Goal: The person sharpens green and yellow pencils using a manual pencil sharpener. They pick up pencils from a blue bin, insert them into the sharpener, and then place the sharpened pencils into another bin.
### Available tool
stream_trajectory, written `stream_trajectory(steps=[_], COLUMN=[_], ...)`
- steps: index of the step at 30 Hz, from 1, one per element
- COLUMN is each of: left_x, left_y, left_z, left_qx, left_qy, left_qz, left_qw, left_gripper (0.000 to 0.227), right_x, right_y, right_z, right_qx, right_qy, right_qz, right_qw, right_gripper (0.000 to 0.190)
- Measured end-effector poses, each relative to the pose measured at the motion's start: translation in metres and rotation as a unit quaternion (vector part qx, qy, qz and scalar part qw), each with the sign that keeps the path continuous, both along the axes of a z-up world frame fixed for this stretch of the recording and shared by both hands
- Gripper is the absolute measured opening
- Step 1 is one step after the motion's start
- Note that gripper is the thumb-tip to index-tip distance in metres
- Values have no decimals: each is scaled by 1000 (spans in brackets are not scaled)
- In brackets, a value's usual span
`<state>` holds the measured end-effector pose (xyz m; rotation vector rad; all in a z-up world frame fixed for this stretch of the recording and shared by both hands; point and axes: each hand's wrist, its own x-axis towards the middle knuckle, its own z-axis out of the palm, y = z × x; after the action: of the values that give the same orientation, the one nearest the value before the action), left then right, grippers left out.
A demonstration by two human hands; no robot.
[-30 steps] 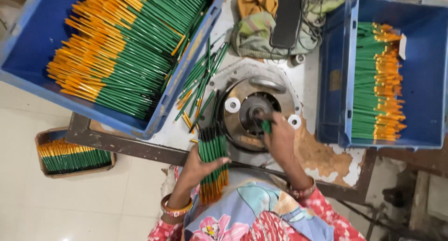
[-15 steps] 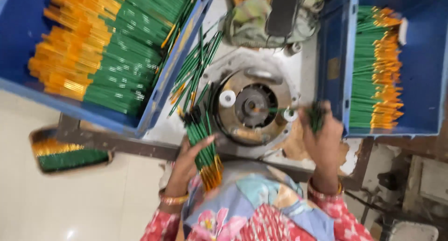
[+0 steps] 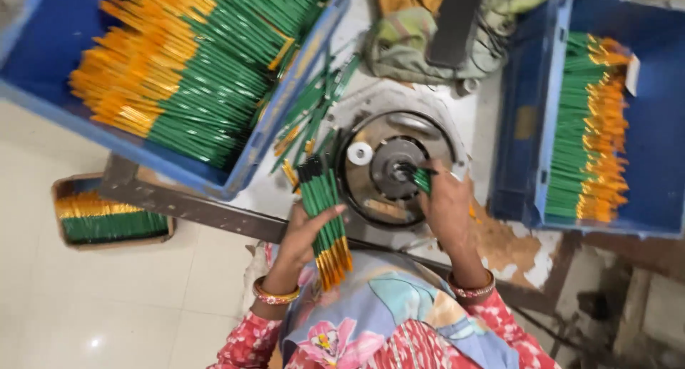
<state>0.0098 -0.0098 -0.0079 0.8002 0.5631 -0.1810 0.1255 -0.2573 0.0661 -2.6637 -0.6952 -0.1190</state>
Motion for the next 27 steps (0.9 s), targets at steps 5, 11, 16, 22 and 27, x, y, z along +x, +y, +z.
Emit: stream_trajectory(steps=[5,11,16,22,27], left_x=[-10,-20,-17,-3,-8], left_y=[-14,-3,-1,0,1], left_z=[-14,1,28,28,11], left_qx=[-4,16,152,346,-49], left_qy=[-8,-101,-220,-342,3], left_qz=[20,-23,-93,-126,-3], left_qw=[1000,994,959,865,999], left_gripper=[32,37,38,59,32], right_x=[7,6,-20,-17,-10], right_y=[-43,-15,6,-2,-11], right_z=[-76,-38,18,56,59], right_qx=[-20,23,386,-82,84], right_qy=[-2,33,111,228,-37], right_qz=[-42,8,-18,-43,-88], right_qw=[999,999,915,969,992], right_gripper=[45,20,21,32,16])
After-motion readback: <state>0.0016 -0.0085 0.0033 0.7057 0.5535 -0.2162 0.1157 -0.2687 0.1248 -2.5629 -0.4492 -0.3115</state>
